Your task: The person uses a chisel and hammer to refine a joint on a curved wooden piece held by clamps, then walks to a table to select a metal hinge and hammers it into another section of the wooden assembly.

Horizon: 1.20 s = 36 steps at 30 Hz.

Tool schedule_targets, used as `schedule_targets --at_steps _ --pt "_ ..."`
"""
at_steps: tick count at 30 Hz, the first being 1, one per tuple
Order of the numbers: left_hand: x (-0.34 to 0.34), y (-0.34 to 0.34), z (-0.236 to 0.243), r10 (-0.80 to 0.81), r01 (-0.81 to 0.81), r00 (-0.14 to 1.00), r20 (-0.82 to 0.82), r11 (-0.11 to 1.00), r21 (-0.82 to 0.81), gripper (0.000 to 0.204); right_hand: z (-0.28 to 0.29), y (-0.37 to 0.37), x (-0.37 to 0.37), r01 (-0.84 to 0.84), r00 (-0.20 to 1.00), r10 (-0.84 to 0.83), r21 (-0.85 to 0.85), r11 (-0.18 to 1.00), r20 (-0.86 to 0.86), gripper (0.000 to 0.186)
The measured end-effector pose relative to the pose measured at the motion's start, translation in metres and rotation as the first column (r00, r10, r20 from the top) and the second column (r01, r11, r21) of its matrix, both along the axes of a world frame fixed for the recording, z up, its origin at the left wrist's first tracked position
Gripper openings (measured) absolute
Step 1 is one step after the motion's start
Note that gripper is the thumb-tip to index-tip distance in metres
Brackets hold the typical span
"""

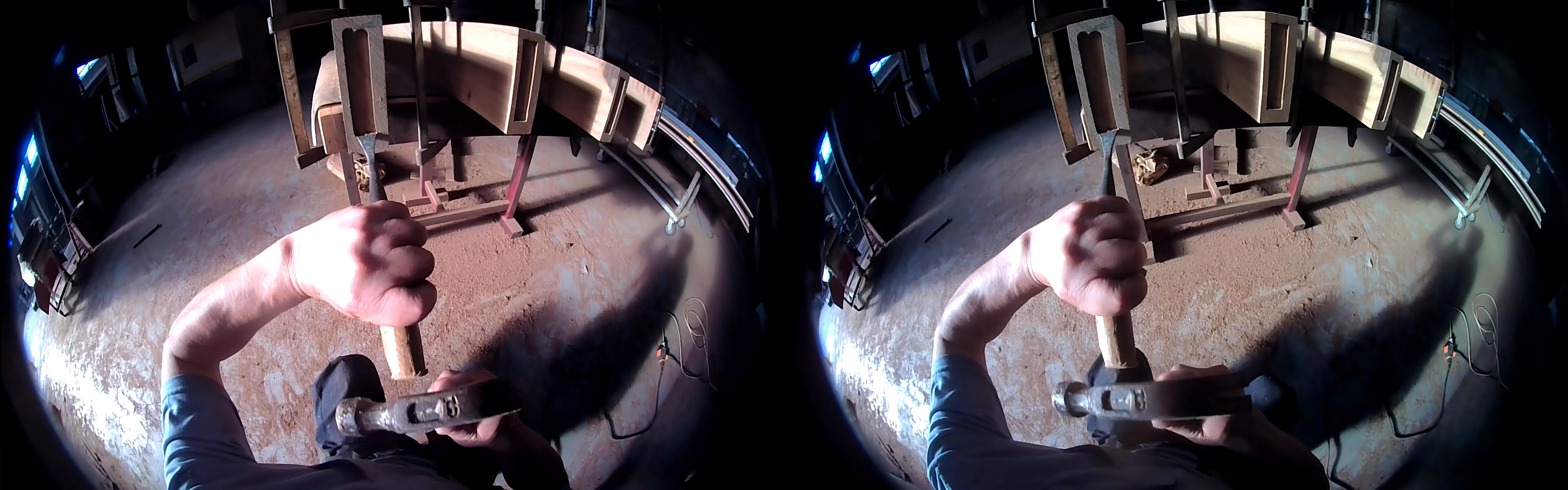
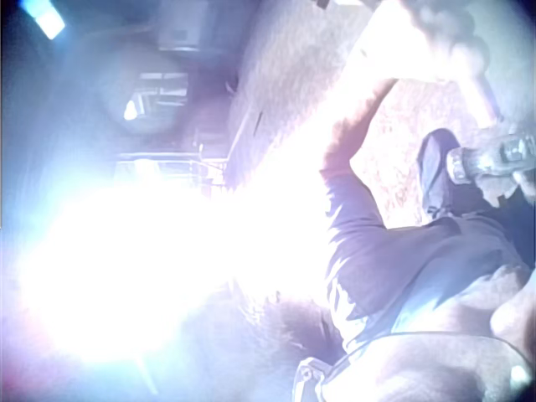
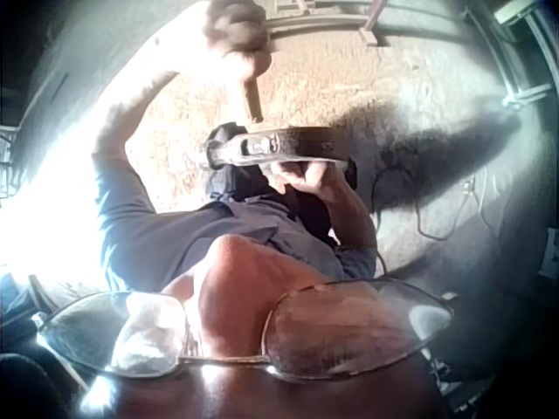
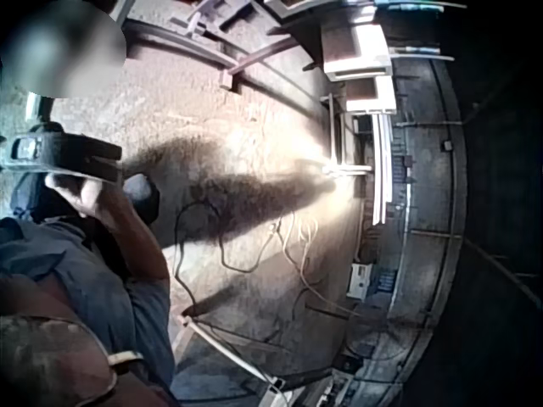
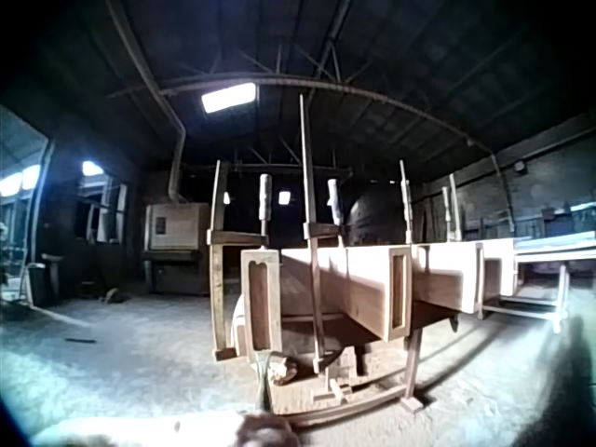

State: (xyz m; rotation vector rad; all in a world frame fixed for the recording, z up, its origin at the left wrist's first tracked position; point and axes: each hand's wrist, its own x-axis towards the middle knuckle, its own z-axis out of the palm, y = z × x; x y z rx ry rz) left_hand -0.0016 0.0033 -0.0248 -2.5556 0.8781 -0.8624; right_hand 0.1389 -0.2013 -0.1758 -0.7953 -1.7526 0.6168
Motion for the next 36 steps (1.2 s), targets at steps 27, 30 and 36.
schedule_targets --at_steps 27,30,36 --pt "0.005 -0.001 -0.007 -0.074 0.065 0.985 0.158 0.996 0.065 0.027 -0.008 -0.018 -0.007 -0.016 0.999 0.015 -0.017 1.0 -0.032 0.032" --pt "0.003 0.004 -0.011 -0.055 0.043 0.983 0.175 0.996 0.072 0.028 -0.024 -0.015 -0.011 -0.007 0.996 0.01 0.032 0.999 -0.089 0.031" --pt "0.008 0.003 -0.008 -0.083 0.077 0.98 0.183 0.996 0.041 0.027 -0.016 -0.024 -0.011 -0.003 0.99 -0.006 -0.063 0.998 -0.142 0.026"
